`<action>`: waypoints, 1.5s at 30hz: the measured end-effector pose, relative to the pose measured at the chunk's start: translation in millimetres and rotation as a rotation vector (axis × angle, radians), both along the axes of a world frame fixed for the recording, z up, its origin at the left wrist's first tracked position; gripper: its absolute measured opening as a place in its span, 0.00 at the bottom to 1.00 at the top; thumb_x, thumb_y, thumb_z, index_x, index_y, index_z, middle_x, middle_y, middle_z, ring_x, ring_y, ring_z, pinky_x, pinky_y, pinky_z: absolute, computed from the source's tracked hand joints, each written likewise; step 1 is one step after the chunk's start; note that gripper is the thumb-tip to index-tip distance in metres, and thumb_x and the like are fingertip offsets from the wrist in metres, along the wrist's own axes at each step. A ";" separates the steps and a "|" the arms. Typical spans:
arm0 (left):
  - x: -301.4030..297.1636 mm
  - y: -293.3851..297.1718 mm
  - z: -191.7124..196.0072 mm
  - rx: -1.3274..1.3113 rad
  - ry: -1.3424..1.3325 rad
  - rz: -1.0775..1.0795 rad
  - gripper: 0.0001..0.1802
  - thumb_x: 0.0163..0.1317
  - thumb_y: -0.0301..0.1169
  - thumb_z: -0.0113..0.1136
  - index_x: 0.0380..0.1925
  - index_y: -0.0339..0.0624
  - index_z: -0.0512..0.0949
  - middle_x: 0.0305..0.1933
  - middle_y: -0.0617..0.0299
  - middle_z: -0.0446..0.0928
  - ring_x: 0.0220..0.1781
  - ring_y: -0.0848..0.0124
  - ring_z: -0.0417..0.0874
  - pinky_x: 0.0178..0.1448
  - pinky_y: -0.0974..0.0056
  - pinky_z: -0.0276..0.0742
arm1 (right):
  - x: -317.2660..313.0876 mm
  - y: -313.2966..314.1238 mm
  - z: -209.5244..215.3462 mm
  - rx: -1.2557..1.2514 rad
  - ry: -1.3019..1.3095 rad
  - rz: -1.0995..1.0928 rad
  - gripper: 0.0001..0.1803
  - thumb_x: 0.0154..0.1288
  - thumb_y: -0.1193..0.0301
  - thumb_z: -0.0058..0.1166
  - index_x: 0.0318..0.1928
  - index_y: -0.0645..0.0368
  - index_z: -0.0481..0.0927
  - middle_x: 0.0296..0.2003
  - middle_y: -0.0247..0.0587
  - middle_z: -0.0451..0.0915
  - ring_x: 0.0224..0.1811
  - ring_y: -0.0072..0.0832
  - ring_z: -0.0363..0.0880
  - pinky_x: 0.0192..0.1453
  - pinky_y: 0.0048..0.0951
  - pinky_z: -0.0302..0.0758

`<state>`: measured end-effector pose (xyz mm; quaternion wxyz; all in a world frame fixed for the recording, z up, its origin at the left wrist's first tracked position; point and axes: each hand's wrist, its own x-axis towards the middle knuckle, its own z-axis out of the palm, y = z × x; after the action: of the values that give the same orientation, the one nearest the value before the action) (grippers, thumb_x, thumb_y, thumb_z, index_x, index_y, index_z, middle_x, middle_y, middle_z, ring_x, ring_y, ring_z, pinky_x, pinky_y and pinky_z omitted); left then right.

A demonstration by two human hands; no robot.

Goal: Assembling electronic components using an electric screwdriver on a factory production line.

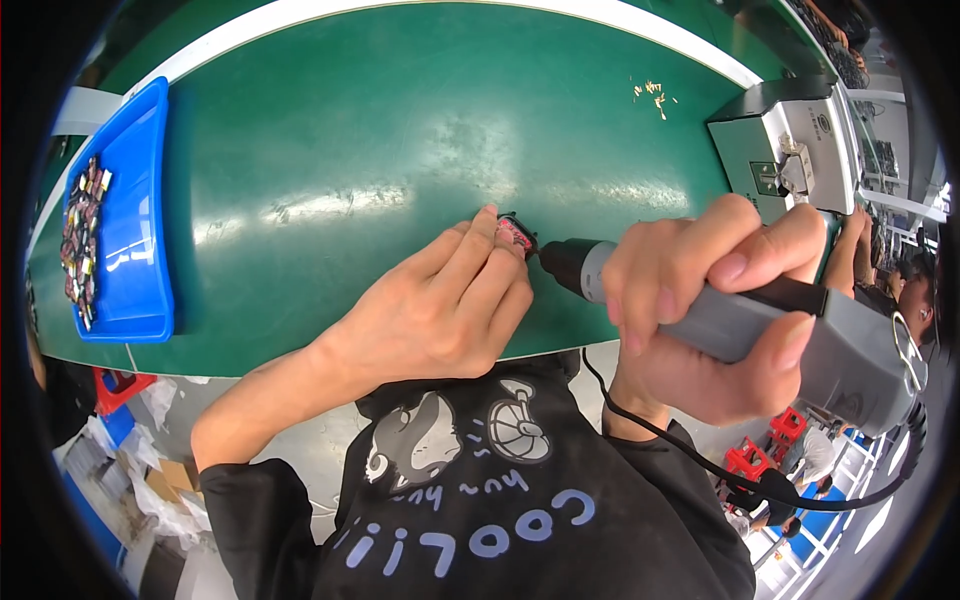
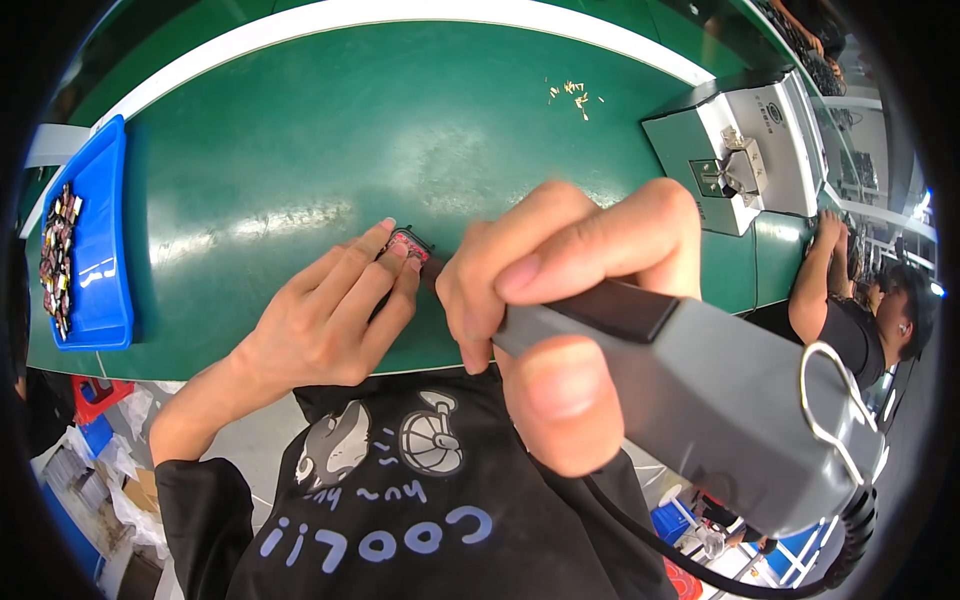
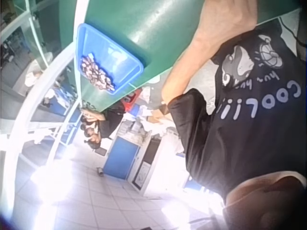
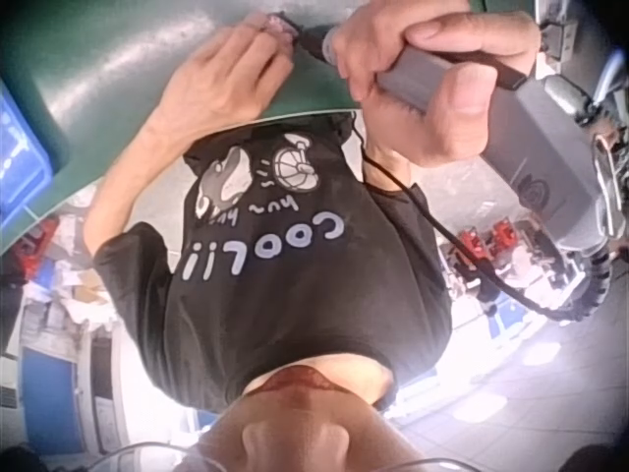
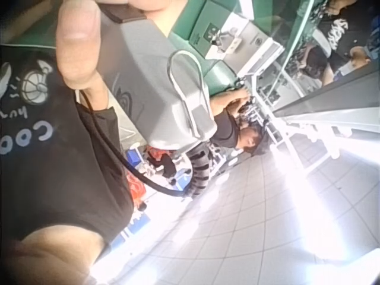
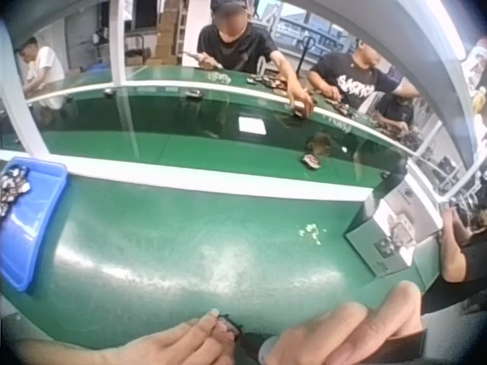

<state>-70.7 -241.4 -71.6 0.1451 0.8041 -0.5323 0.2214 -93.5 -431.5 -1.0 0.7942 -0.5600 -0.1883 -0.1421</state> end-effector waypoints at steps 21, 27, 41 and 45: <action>2.5 -0.4 -1.7 -0.046 -0.022 -0.023 0.08 0.50 0.25 0.63 0.29 0.30 0.79 0.34 0.50 0.78 0.46 0.51 0.88 0.48 0.58 0.87 | 11.2 0.6 -8.9 0.080 -0.052 -0.035 0.21 0.80 0.53 0.39 0.44 0.61 0.64 0.28 0.46 0.71 0.11 0.26 0.65 0.16 0.34 0.67; 0.7 2.4 1.7 -0.012 0.017 -0.007 0.10 0.56 0.22 0.65 0.37 0.28 0.82 0.36 0.52 0.79 0.51 0.53 0.89 0.42 0.61 0.87 | 6.0 2.6 -21.7 0.112 -0.143 -0.080 0.23 0.79 0.51 0.41 0.44 0.61 0.65 0.29 0.45 0.71 0.11 0.25 0.64 0.15 0.31 0.66; 0.9 -0.8 5.0 -0.047 0.047 -0.032 0.07 0.55 0.22 0.65 0.34 0.30 0.81 0.36 0.52 0.79 0.50 0.53 0.88 0.48 0.60 0.88 | -6.3 -17.3 -5.6 0.098 -0.235 -0.088 0.23 0.77 0.50 0.45 0.43 0.61 0.67 0.28 0.43 0.72 0.13 0.26 0.70 0.17 0.30 0.70; -0.7 0.0 6.0 -0.009 0.129 0.010 0.13 0.52 0.21 0.65 0.39 0.28 0.84 0.39 0.51 0.81 0.52 0.50 0.88 0.49 0.56 0.88 | 4.7 -59.6 33.7 -0.071 -0.529 -0.476 0.31 0.77 0.44 0.42 0.41 0.64 0.76 0.28 0.39 0.70 0.13 0.24 0.63 0.21 0.30 0.67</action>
<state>-71.4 -241.3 -65.6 0.1816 0.8187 -0.5167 0.1724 -88.7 -491.1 32.8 0.6427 -0.5593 -0.2565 -0.4564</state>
